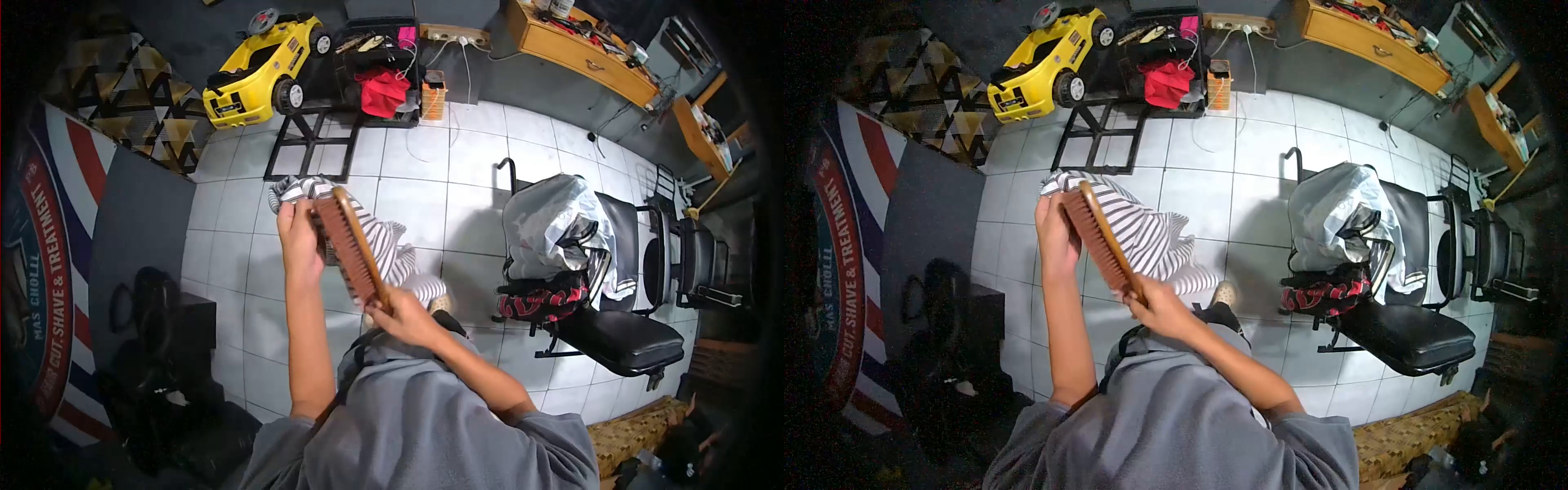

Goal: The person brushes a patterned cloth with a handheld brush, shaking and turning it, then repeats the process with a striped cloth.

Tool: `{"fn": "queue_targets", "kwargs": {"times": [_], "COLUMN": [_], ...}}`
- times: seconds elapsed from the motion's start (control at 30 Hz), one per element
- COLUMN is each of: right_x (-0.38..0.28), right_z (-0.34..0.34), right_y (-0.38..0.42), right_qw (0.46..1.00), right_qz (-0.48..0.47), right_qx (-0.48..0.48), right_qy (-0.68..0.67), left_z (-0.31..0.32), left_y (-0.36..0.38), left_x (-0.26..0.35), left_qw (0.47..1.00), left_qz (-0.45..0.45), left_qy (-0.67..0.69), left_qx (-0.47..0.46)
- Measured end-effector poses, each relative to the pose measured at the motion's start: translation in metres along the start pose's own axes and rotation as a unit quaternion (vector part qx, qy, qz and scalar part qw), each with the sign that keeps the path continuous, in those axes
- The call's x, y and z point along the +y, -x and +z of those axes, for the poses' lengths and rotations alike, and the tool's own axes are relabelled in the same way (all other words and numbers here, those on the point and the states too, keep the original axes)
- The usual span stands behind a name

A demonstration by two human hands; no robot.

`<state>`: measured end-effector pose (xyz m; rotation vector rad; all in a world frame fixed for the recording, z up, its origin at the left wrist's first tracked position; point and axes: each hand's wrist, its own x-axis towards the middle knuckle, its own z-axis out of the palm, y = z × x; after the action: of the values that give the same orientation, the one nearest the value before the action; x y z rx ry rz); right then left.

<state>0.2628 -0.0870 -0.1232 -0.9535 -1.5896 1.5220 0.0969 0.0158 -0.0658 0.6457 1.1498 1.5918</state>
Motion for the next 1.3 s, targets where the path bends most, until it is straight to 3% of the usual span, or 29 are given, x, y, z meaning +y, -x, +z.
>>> {"fn": "queue_targets", "kwargs": {"times": [0.03, 0.13, 0.17, 0.2, 0.27, 0.33, 0.37, 0.43, 0.47, 0.53, 0.63, 0.73, 0.8, 0.87, 0.9, 0.97, 1.0, 1.07, 1.13, 1.2, 1.3], "right_x": [0.007, 0.015, 0.012, 0.004, 0.013, -0.004, -0.032, -0.052, -0.061, -0.051, 0.031, 0.149, 0.247, 0.3, 0.307, 0.296, 0.291, 0.19, 0.137, 0.028, -0.024], "right_z": [0.003, -0.008, -0.013, -0.022, -0.033, -0.045, -0.046, -0.047, -0.04, -0.026, -0.014, -0.024, -0.048, -0.066, -0.074, -0.084, -0.089, -0.093, -0.1, -0.094, -0.074], "right_y": [0.0, 0.005, 0.001, 0.004, -0.004, -0.007, -0.011, -0.013, -0.016, -0.021, -0.027, -0.005, 0.029, 0.056, 0.062, 0.065, 0.062, 0.027, 0.004, -0.01, -0.018], "right_qw": [1.0, 0.989, 0.994, 0.98, 0.97, 0.957, 0.947, 0.938, 0.927, 0.934, 0.979, 0.947, 0.908, 0.877, 0.873, 0.861, 0.891, 0.898, 0.924, 0.936, 0.976], "right_qz": [-0.015, 0.029, 0.057, 0.064, 0.048, 0.094, 0.06, -0.009, -0.042, -0.036, -0.022, 0.015, 0.135, 0.326, 0.328, 0.329, 0.323, 0.292, 0.158, 0.1, -0.017], "right_qx": [-0.018, 0.077, 0.095, 0.138, 0.195, 0.208, 0.205, 0.211, 0.226, 0.226, 0.199, 0.142, -0.037, 0.002, 0.042, 0.123, 0.197, 0.33, 0.344, 0.284, 0.186], "right_qy": [0.014, 0.126, 0.021, 0.131, 0.133, -0.181, -0.241, -0.274, -0.296, -0.273, -0.038, 0.289, 0.394, 0.353, 0.358, 0.368, 0.252, 0.005, -0.056, -0.181, -0.108], "left_z": [-0.001, 0.005, 0.001, 0.001, 0.017, 0.022, 0.036, 0.051, 0.06, 0.078, 0.093, 0.095, 0.094, 0.093, 0.09, 0.085, 0.082, 0.075, 0.07, 0.075, 0.078], "left_y": [-0.002, -0.003, -0.004, -0.003, 0.004, 0.001, 0.009, 0.016, 0.015, 0.02, 0.021, 0.016, 0.021, 0.025, 0.025, 0.026, 0.026, 0.026, 0.029, 0.035, 0.038], "left_x": [0.0, 0.002, 0.0, -0.003, -0.003, -0.016, -0.012, -0.012, -0.016, -0.015, -0.007, 0.004, 0.015, 0.022, 0.023, 0.023, 0.021, 0.015, 0.006, 0.002, -0.014], "left_qw": [1.0, 0.999, 0.998, 0.999, 0.999, 0.997, 0.996, 0.989, 0.954, 0.945, 0.951, 0.964, 0.972, 0.979, 0.98, 0.984, 0.985, 0.988, 0.989, 0.99, 0.984], "left_qz": [-0.007, 0.012, 0.025, 0.026, 0.031, 0.045, 0.045, 0.068, 0.183, 0.223, 0.23, 0.243, 0.225, 0.184, 0.179, 0.163, 0.154, 0.145, 0.14, 0.132, 0.152], "left_qy": [0.006, 0.028, 0.033, 0.018, -0.009, -0.046, -0.07, -0.12, -0.234, -0.235, -0.205, -0.097, -0.023, 0.027, 0.036, 0.046, 0.046, 0.038, 0.022, -0.014, -0.068], "left_qx": [-0.027, -0.044, -0.049, -0.041, -0.027, -0.041, -0.032, -0.051, -0.034, -0.037, -0.021, -0.04, -0.069, -0.079, -0.075, -0.064, -0.056, -0.048, -0.049, -0.043, -0.058]}}
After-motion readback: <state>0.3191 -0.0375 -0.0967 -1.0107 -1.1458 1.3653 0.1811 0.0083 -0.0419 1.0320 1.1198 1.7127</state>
